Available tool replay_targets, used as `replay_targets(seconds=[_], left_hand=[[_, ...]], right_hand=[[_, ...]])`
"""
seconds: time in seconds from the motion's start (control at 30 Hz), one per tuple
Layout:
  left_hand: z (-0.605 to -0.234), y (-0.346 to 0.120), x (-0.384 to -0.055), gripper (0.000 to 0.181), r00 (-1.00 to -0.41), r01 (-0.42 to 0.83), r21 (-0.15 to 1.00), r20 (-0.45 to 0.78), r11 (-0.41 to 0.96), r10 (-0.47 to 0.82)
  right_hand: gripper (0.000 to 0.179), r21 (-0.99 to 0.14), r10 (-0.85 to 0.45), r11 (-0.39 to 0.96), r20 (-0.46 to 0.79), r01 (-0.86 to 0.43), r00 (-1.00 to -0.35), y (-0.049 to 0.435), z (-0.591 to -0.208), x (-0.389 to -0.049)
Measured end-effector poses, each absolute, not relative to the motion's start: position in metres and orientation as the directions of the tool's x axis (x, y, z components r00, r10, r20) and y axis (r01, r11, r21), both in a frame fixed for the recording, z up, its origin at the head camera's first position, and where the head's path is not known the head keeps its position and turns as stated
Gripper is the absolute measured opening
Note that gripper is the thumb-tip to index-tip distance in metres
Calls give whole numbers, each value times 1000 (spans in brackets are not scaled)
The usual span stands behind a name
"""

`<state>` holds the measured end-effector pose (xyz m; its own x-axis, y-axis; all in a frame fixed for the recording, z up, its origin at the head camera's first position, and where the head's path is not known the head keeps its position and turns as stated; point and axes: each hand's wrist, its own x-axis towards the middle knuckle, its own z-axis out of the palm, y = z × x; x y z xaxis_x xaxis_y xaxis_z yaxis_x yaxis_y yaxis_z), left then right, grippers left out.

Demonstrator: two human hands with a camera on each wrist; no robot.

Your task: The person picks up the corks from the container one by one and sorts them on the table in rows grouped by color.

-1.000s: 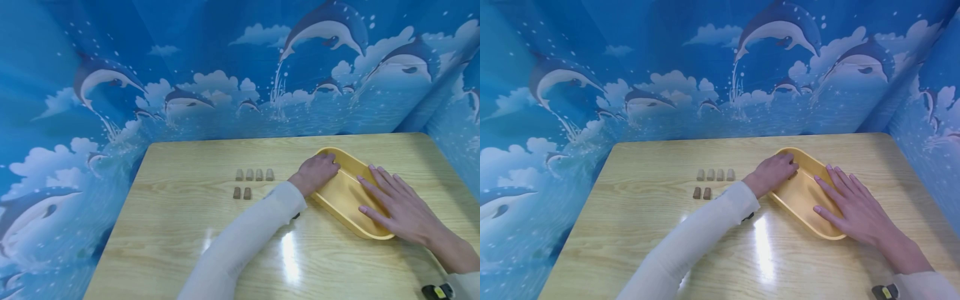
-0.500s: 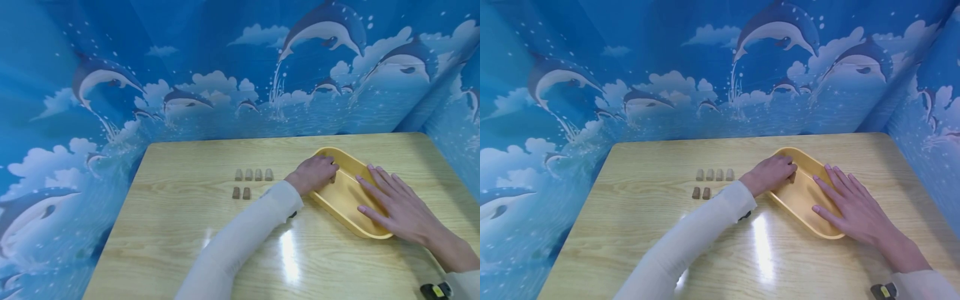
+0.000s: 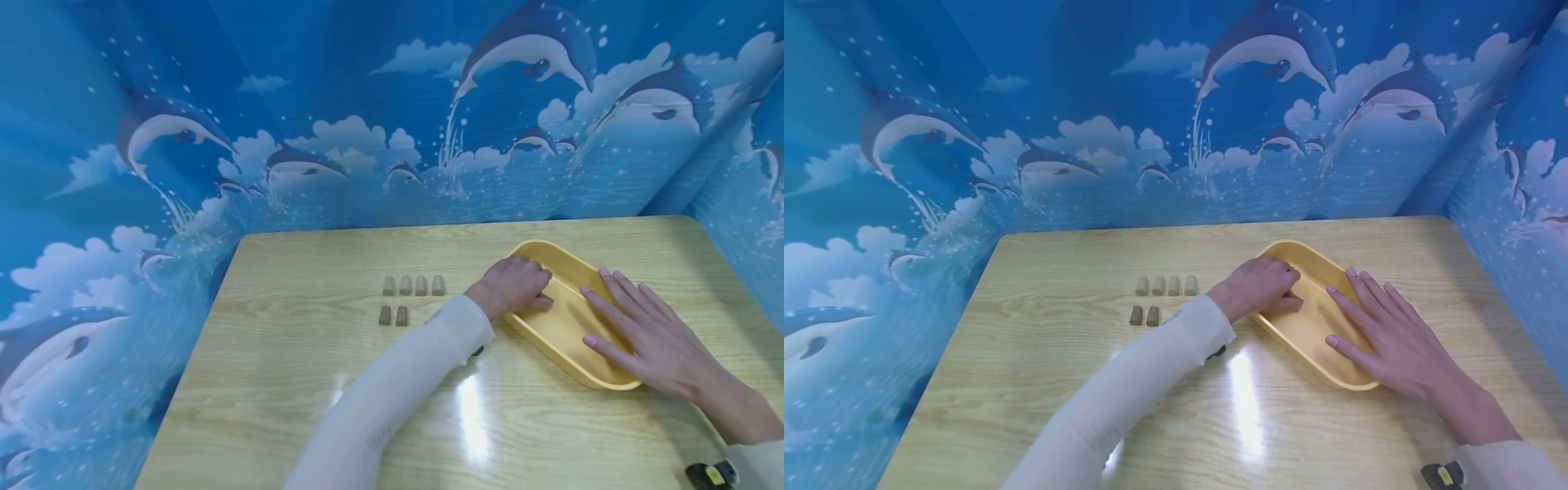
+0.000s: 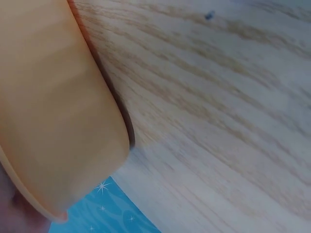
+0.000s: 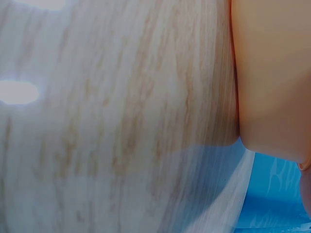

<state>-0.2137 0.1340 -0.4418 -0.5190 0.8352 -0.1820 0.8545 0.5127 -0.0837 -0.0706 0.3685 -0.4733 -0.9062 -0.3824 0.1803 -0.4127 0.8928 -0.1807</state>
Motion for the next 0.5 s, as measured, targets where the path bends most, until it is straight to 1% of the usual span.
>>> replay_targets(seconds=[0.23, 0.5], left_hand=[[-445, 135, -214, 35, -512, 859, -67, -155, 508, 845], [-448, 134, -213, 49, -525, 850, -48, -161, 525, 836]], right_hand=[[87, -184, -381, 892, 187, -413, -906, 368, -474, -69], [87, -189, -372, 896, 179, -403, -911, 367, -473, -68]])
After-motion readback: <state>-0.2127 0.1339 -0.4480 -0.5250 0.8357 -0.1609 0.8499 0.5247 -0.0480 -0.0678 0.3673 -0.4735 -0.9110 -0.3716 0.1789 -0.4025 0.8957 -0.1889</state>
